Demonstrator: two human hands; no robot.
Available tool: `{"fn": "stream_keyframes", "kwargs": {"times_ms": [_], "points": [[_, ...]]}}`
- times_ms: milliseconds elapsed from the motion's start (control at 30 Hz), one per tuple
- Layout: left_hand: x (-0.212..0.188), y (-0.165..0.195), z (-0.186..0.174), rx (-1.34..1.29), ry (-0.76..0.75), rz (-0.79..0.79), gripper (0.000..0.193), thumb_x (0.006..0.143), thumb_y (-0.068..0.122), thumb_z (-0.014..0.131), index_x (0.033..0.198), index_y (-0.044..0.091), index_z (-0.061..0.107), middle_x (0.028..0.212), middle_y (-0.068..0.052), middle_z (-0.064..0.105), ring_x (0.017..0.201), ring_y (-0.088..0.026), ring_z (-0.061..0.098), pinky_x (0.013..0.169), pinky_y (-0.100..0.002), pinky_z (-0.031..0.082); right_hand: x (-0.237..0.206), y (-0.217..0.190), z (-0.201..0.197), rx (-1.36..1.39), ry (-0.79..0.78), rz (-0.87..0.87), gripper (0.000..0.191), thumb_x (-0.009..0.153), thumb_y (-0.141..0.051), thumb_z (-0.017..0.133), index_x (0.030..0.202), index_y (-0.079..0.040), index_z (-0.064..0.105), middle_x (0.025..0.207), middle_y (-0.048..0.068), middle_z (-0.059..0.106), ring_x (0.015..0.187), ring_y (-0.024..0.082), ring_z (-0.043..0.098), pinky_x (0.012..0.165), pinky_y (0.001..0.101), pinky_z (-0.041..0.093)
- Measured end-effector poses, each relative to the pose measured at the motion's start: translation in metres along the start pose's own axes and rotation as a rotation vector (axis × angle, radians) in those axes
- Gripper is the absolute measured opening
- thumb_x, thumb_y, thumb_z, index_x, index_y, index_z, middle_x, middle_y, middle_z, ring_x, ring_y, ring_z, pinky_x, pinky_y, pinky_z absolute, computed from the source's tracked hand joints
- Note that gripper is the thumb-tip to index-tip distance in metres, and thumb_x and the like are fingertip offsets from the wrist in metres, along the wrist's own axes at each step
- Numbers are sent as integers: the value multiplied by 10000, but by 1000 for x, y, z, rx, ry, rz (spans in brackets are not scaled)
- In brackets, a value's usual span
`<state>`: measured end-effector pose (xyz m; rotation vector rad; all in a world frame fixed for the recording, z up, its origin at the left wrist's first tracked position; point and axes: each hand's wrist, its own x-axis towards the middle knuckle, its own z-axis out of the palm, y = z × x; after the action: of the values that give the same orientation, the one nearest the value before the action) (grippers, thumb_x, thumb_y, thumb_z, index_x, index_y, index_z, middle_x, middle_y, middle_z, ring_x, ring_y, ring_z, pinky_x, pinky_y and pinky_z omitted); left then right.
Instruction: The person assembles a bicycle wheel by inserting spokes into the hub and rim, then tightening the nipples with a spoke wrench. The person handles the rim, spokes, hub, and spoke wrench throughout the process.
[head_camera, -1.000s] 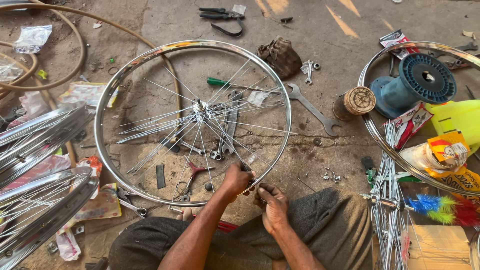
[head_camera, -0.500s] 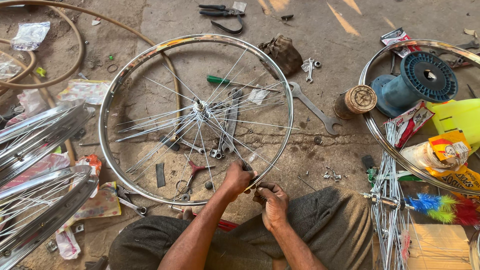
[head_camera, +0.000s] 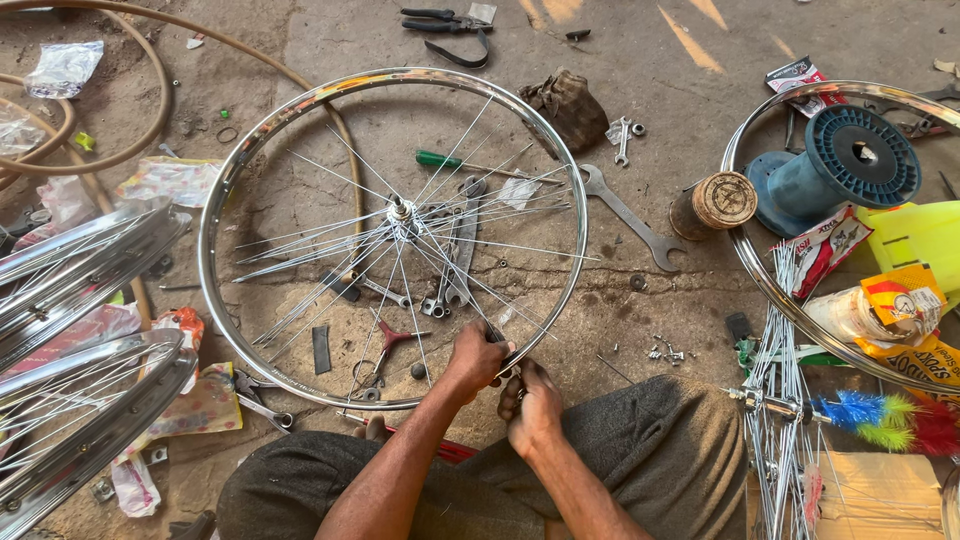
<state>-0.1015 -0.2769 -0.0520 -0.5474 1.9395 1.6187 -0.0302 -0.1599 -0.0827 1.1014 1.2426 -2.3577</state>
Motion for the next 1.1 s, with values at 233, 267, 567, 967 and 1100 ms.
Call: {"fn": "stream_keyframes", "kwargs": {"times_ms": [233, 267, 567, 967, 1100], "points": [[-2, 0, 0, -62, -27, -35, 142, 962, 92, 642, 1013, 7, 541, 808, -161, 661, 616, -214, 630, 480, -313, 528, 0, 3, -5, 22, -46, -158, 333, 918, -98, 576, 1246, -44, 603, 801, 26, 644, 640, 148, 544, 600, 320, 484], [-2, 0, 0, -52, -27, -31, 147, 963, 86, 644, 1017, -2, 540, 819, -157, 661, 623, -207, 632, 484, -310, 535, 1, 4, -6, 2, -56, -164, 323, 932, -137, 597, 1242, -48, 619, 761, 28, 609, 611, 143, 512, 567, 315, 456], [1, -1, -1, -14, -2, -23, 160, 963, 87, 660, 1024, -9, 547, 855, -145, 655, 643, -188, 629, 499, -303, 552, 2, -3, -8, -56, -11, -192, 330, 920, -113, 613, 1244, -46, 600, 849, 23, 687, 650, 139, 578, 559, 301, 493], [-5, 5, 1, 0, 8, -35, 187, 957, 84, 666, 1053, -18, 542, 821, -126, 644, 613, -197, 611, 470, -308, 530, 0, -2, -8, 4, -85, -84, 183, 968, -140, 598, 1140, -74, 601, 796, 2, 585, 613, 119, 483, 511, 277, 413], [-3, 5, 2, -6, 5, -16, 199, 959, 94, 666, 1055, -22, 535, 826, -125, 645, 610, -185, 611, 465, -298, 535, 6, -4, -9, 72, -69, 1, 264, 1003, -268, 563, 1132, -39, 544, 764, 42, 512, 582, 152, 430, 463, 309, 366]]}}
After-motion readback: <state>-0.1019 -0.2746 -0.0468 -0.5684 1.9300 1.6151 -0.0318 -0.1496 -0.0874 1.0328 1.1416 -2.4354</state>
